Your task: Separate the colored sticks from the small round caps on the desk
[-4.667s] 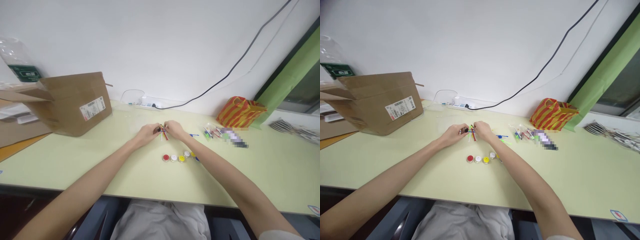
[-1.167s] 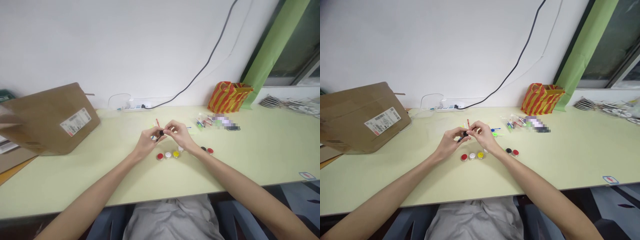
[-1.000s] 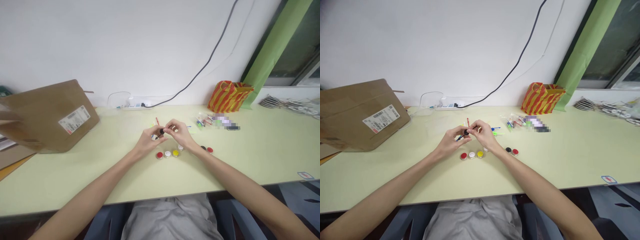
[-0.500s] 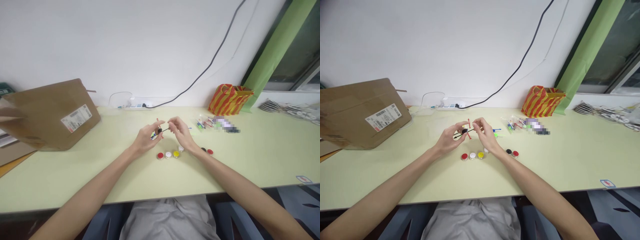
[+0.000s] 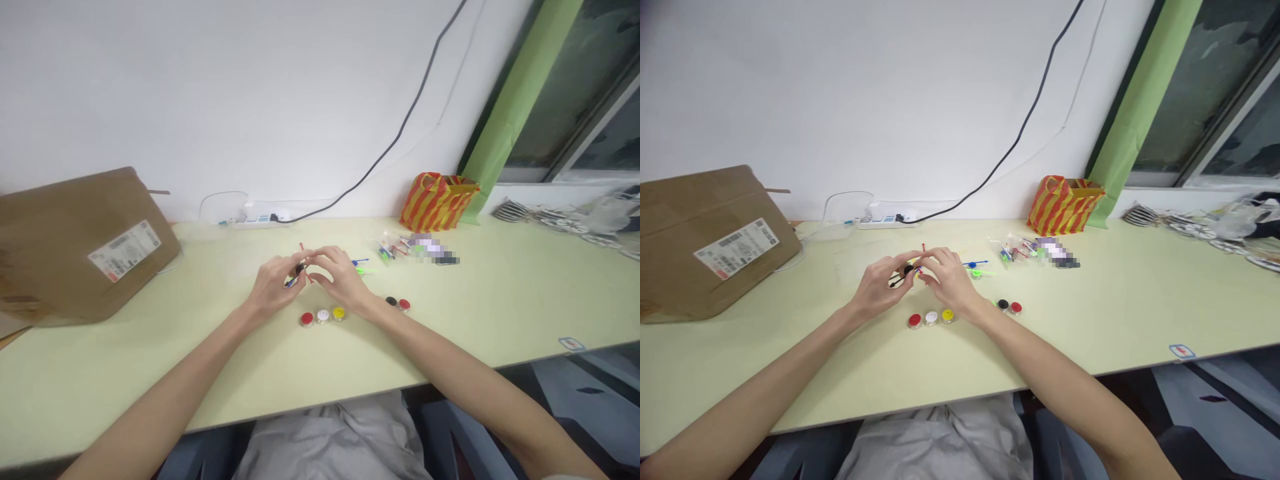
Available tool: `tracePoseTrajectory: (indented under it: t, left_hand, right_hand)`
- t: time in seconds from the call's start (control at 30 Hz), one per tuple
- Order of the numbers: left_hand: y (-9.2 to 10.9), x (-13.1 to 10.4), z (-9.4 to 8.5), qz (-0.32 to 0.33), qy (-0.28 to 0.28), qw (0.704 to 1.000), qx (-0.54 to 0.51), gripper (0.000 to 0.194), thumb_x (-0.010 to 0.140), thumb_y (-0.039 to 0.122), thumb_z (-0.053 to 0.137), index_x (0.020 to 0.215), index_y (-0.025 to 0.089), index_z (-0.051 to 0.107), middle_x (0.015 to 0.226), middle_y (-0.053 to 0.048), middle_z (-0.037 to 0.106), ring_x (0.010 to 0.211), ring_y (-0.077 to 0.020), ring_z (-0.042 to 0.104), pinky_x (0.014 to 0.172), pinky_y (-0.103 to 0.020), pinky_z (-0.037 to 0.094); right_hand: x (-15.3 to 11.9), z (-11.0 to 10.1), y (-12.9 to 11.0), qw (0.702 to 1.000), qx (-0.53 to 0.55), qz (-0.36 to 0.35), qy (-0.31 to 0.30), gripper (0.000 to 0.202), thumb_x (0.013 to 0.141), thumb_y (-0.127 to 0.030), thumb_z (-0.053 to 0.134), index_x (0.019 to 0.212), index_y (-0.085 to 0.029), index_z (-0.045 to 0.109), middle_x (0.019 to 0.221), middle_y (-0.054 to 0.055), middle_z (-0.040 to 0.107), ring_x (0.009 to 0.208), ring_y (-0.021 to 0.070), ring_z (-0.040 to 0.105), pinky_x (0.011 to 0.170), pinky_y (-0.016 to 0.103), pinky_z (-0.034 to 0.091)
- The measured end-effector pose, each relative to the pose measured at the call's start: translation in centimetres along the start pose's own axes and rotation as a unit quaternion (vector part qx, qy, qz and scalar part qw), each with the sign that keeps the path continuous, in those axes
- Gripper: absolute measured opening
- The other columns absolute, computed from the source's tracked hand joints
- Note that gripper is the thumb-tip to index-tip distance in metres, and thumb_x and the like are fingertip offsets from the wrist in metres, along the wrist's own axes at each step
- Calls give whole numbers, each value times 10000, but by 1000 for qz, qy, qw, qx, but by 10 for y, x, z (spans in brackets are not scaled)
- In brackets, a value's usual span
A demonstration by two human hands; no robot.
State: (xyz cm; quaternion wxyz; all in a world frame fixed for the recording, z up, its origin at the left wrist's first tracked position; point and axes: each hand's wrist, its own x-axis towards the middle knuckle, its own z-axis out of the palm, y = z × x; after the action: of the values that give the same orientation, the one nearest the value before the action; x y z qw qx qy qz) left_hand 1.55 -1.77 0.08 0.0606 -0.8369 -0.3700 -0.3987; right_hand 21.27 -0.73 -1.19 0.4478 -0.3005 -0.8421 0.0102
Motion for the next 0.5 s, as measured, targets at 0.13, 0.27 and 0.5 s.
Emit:
tracePoseTrajectory:
  t: [0.13,0.27,0.5]
  left_hand:
    - [-1,0,0,-6,9,1000,-29,365,921,203,539,1278,249,598,754,33,639,662,-127,582,744,-267,472]
    - [-3,-2,2,-12,-14,994,-107,480,930,203,529,1403,242,460,829,24,632,724,-122,589,765,-253,493]
    - [-4,-2,2,-25,-71,986,-150,541,952,236,524,1465,228,353,901,-2,655,815,-143,619,832,-286,496]
  right_hand:
    - [3,1,-1,999,-32,-25,-4,182,982,-184,580,1109,-251,691,1149,90,696,1161,240,572,971,412,432]
    - [3,3,1,996,-69,-61,-15,151,1010,-230,557,1049,-240,702,1073,74,716,1091,219,577,957,389,409]
    - [9,-6,6,990,-114,-71,-39,184,1026,-247,531,1008,-233,713,945,63,710,1014,220,546,921,379,374]
